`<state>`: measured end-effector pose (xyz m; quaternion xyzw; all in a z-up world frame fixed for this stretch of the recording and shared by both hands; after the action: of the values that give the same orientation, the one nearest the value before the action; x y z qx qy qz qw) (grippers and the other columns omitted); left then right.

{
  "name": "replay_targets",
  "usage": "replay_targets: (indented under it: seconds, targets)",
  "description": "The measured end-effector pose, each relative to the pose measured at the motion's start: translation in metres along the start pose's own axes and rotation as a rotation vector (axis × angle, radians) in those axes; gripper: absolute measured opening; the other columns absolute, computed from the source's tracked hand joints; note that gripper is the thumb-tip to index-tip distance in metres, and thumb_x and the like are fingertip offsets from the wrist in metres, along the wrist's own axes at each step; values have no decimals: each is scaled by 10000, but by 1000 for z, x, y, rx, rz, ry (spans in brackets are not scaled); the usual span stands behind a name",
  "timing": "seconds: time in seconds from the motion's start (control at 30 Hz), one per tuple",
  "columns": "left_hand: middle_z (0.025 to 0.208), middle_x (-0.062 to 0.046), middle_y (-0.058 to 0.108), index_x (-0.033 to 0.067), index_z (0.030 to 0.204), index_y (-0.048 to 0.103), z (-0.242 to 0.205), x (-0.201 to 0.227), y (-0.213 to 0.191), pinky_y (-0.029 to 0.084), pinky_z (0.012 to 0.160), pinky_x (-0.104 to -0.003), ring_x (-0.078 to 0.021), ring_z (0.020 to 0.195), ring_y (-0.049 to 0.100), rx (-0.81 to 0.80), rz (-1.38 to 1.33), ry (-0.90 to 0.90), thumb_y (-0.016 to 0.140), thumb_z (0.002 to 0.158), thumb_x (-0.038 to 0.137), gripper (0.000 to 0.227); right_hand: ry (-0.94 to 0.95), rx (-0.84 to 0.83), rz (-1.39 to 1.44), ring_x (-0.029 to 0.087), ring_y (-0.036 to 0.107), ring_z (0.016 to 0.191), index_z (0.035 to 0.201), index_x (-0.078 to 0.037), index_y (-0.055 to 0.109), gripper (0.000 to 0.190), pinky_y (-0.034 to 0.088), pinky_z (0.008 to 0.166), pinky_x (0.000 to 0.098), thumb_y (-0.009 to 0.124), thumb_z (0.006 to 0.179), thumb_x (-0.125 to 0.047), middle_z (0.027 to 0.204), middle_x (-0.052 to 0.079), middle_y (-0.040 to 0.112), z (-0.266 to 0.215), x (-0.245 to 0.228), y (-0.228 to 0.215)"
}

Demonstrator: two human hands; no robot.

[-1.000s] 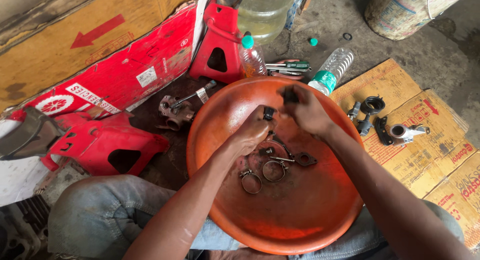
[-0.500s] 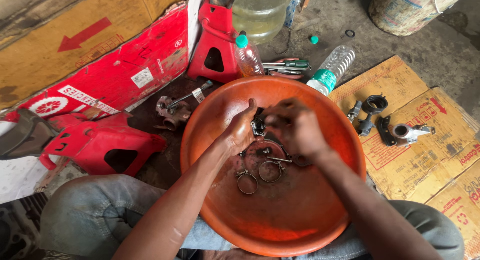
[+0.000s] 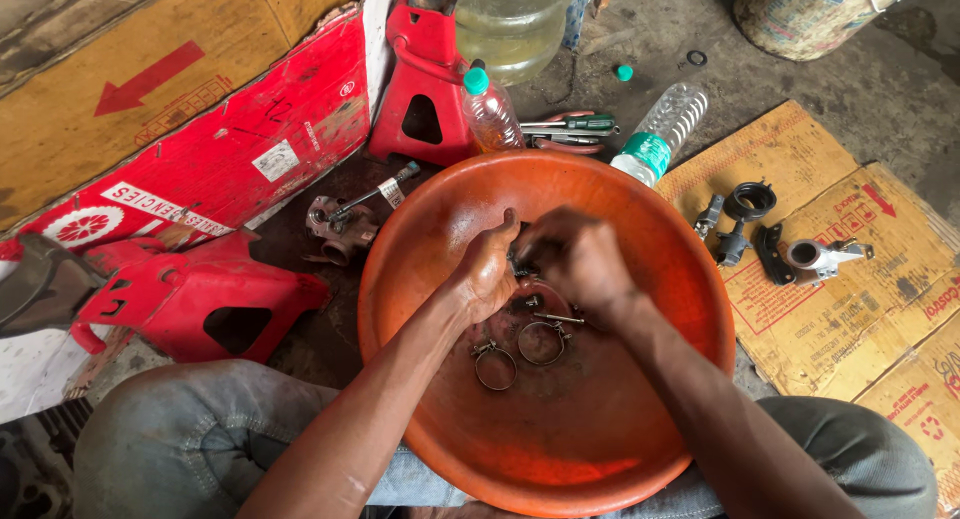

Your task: The person cleans a carburetor and its small components using a screwdriver, a rag, and a liquid solvent. They disassemble the parts, wipe them with the rag, and pour the liquid from a plastic bottle onto the components inside a red basin.

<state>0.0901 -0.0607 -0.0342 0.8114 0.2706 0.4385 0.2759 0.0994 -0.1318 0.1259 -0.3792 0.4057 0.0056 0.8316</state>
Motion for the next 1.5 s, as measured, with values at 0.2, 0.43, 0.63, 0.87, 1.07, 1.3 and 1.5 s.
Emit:
replay_targets:
  seconds: [0.2, 0.43, 0.63, 0.87, 1.07, 1.3, 1.5]
  targets:
    - [1034, -47, 625, 114, 1170, 572, -7, 8, 10, 553, 716, -384, -191, 870, 587, 16, 122, 14, 341, 1076, 585, 534, -106, -12, -28, 284, 750, 850, 902, -49, 768, 284, 613, 782, 377, 743, 657, 91, 917, 128, 767, 1, -5, 3]
    - [999, 19, 579, 171, 1135, 540, 1, 14, 1, 464, 772, -381, -137, 891, 543, 52, 243, 88, 416, 1000, 576, 445, 59, -130, 176, 164, 782, 814, 907, -30, 778, 269, 636, 766, 312, 665, 722, 128, 878, 86, 795, 0, 21, 7]
    - [1135, 25, 543, 190, 1198, 515, -6, 35, 3, 492, 728, -350, -101, 979, 520, 138, 440, 210, 411, 1060, 478, 336, 121, -54, 128, 208, 781, 845, 913, -30, 756, 145, 632, 790, 328, 714, 806, 57, 937, 103, 790, 2, 19, -11]
    - [1029, -26, 564, 211, 1125, 498, -6, 19, -6, 529, 624, -449, -194, 838, 554, 156, 166, 56, 361, 1047, 490, 321, -12, 32, -124, 370, 737, 928, 1053, -61, 705, 190, 615, 774, 425, 696, 864, -46, 1140, 170, 737, -13, -10, 8]
    - [1024, -80, 637, 84, 1105, 582, -1, 13, -14, 580, 771, -475, -216, 913, 620, 118, -162, 85, 392, 1078, 444, 407, 289, 142, 4, 295, 780, 870, 1136, -63, 734, 246, 621, 753, 390, 694, 893, -57, 1018, 174, 745, -8, 18, 11]
    - [964, -76, 621, 108, 982, 570, 12, 2, -32, 573, 803, -452, -228, 889, 605, 190, -166, 124, 429, 1087, 415, 354, 105, 43, -13, 313, 761, 884, 1012, -59, 749, 203, 614, 800, 409, 739, 810, -65, 986, 148, 761, -9, 12, 16]
    - [1006, -43, 634, 157, 1009, 570, 12, 17, -31, 553, 785, -455, -201, 944, 619, 127, 36, 158, 398, 1084, 384, 294, 104, 116, -204, 348, 718, 864, 926, -89, 760, 184, 589, 771, 436, 739, 743, -98, 934, 154, 734, -3, 1, -11]
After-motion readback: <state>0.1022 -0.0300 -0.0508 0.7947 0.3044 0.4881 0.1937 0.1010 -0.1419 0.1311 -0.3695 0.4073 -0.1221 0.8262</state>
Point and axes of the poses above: each hand's wrist, its own z-axis towards the middle knuckle, its own y-axis out of the palm, x = y × z, the point moved 10 cm from there along z, towards the middle knuckle
